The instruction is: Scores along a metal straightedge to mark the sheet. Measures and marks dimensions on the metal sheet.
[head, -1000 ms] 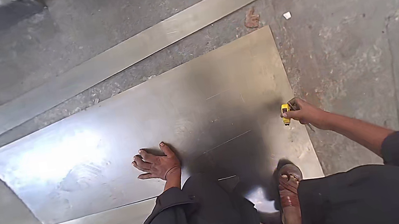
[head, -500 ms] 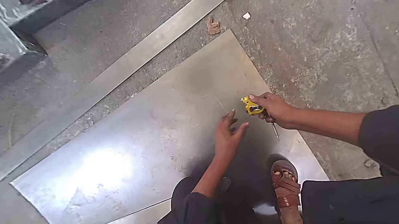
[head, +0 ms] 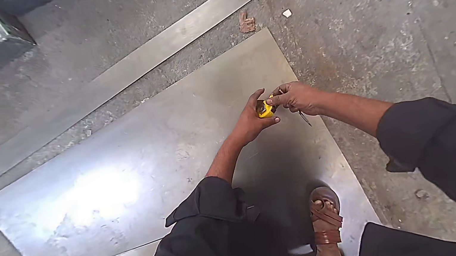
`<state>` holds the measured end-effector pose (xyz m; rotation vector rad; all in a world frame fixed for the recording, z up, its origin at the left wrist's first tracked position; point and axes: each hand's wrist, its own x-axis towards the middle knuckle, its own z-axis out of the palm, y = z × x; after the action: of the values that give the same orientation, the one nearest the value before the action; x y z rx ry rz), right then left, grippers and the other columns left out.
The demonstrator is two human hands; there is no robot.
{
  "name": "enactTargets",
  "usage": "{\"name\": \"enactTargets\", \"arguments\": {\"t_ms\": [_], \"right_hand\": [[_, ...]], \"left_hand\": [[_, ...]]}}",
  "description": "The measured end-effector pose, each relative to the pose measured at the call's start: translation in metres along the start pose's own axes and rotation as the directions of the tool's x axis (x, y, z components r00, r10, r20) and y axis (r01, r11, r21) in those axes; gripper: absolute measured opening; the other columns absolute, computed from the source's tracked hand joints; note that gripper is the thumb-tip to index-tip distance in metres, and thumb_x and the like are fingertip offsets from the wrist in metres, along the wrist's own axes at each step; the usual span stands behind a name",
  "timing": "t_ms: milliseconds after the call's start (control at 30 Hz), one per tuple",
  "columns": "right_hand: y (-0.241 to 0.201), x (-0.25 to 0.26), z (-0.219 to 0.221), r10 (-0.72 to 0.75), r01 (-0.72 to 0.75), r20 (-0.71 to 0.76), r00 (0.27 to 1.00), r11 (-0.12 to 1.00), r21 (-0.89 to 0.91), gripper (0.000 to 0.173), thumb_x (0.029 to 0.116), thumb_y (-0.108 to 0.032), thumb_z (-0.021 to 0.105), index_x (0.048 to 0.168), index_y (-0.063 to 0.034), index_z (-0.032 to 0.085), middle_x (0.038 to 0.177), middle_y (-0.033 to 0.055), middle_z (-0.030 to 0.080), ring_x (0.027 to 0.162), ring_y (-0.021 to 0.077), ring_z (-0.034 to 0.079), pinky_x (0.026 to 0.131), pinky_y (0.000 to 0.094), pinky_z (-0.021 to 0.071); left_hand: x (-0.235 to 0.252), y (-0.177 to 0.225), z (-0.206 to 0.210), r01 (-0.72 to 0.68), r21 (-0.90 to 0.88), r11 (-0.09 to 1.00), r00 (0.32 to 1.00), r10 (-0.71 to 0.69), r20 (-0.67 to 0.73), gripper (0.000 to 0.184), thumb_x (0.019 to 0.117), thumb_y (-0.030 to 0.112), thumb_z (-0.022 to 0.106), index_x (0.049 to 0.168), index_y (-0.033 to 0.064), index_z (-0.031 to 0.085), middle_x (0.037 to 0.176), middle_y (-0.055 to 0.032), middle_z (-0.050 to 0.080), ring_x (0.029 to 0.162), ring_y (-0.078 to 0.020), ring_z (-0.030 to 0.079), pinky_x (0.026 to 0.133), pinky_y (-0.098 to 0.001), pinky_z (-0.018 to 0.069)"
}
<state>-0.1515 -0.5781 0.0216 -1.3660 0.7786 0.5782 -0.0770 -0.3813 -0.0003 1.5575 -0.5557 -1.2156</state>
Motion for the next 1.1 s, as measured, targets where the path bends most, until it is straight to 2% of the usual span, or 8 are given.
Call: {"name": "enactTargets", "arguments": {"t_ms": [200,400,533,667,767,933,1000,1100], "right_hand": [[0.013,0.032,0.013,-0.110,0.120,-0.058,0.992,0.973,0.199,0.013,0.0991,-0.019,0.070,0.097,-0.0062,0.069,0.073,-0.0017,0.065,0.045,0.0005,0.037,0.040,0.0169,0.0267],[-0.005,0.059,-0.024,-0.096,0.154,-0.474,0.875,0.984,0.085,0.020,0.0992,-0.028,0.070,0.100,-0.0082,0.070,0.080,-0.0025,0.068,0.055,0.0027,0.047,0.049,0.0217,0.0353],[-0.023,0.084,-0.054,-0.141,0.088,-0.638,0.757,0.989,-0.115,0.028,0.0978,-0.033,0.072,0.101,-0.0052,0.071,0.091,0.0035,0.073,0.074,0.0106,0.060,0.069,0.0349,0.0469],[-0.039,0.109,-0.056,-0.124,-0.052,-0.688,0.715,0.972,-0.229,0.035,0.0930,-0.038,0.076,0.101,-0.0040,0.073,0.098,0.0113,0.072,0.095,0.0251,0.067,0.088,0.0506,0.0512],[-0.052,0.116,-0.051,-0.121,-0.106,-0.648,0.752,0.948,-0.300,0.038,0.0927,-0.040,0.077,0.104,-0.0034,0.073,0.099,0.0121,0.073,0.096,0.0266,0.067,0.089,0.0522,0.0513],[-0.062,0.123,-0.043,-0.203,0.026,-0.506,0.839,0.942,-0.335,0.034,0.0925,-0.038,0.078,0.103,-0.0059,0.074,0.094,0.0051,0.074,0.088,0.0155,0.068,0.086,0.0423,0.0532],[-0.068,0.126,-0.052,-0.273,-0.008,-0.609,0.744,0.909,-0.417,0.031,0.0958,-0.034,0.073,0.111,-0.0067,0.074,0.107,0.0122,0.073,0.104,0.0252,0.068,0.095,0.0503,0.0516],[-0.081,0.130,-0.078,-0.353,-0.204,-0.697,0.624,0.787,-0.582,0.045,0.1015,-0.030,0.060,0.141,-0.0093,0.060,0.141,0.0216,0.057,0.127,0.0380,0.059,0.105,0.0574,0.0483]], "left_hand": [[-0.001,0.002,-0.039,0.030,-0.036,0.999,0.994,-0.026,0.104,0.064,0.0981,0.010,0.067,0.157,0.0179,0.043,0.146,-0.0077,0.058,0.116,-0.0170,0.065,0.097,-0.0361,0.0549],[-0.017,-0.016,-0.089,0.220,0.028,0.975,0.964,-0.213,-0.162,0.037,0.1003,0.020,0.064,0.134,0.0063,0.056,0.115,-0.0169,0.065,0.091,-0.0235,0.066,0.083,-0.0428,0.0571],[-0.012,-0.031,-0.124,0.302,0.358,0.883,0.893,-0.131,-0.430,0.043,0.0961,0.038,0.072,0.106,-0.0034,0.069,0.095,-0.0220,0.068,0.088,-0.0350,0.066,0.082,-0.0599,0.0509],[0.004,-0.012,-0.130,0.326,0.653,0.684,0.914,-0.050,-0.403,0.029,0.0959,0.031,0.068,0.108,0.0051,0.075,0.109,-0.0212,0.069,0.106,-0.0408,0.066,0.088,-0.0659,0.0495],[0.026,-0.002,-0.129,0.303,0.769,0.563,0.945,-0.072,-0.319,0.035,0.0956,0.026,0.063,0.125,0.0106,0.072,0.118,-0.0210,0.067,0.110,-0.0416,0.065,0.088,-0.0649,0.0511],[0.048,0.008,-0.131,0.254,0.832,0.494,0.967,-0.129,-0.218,0.028,0.0991,0.026,0.061,0.099,0.0004,0.072,0.104,-0.0240,0.069,0.107,-0.0444,0.066,0.085,-0.0661,0.0508],[0.049,0.011,-0.137,0.282,0.792,0.541,0.958,-0.109,-0.266,0.031,0.1028,0.030,0.060,0.105,0.0015,0.073,0.110,-0.0245,0.068,0.112,-0.0451,0.064,0.091,-0.0672,0.0495],[0.050,0.009,-0.152,0.272,0.761,0.589,0.933,0.033,-0.359,0.027,0.1023,0.026,0.060,0.107,0.0032,0.073,0.125,-0.0225,0.062,0.118,-0.0431,0.061,0.096,-0.0651,0.0489]]}}
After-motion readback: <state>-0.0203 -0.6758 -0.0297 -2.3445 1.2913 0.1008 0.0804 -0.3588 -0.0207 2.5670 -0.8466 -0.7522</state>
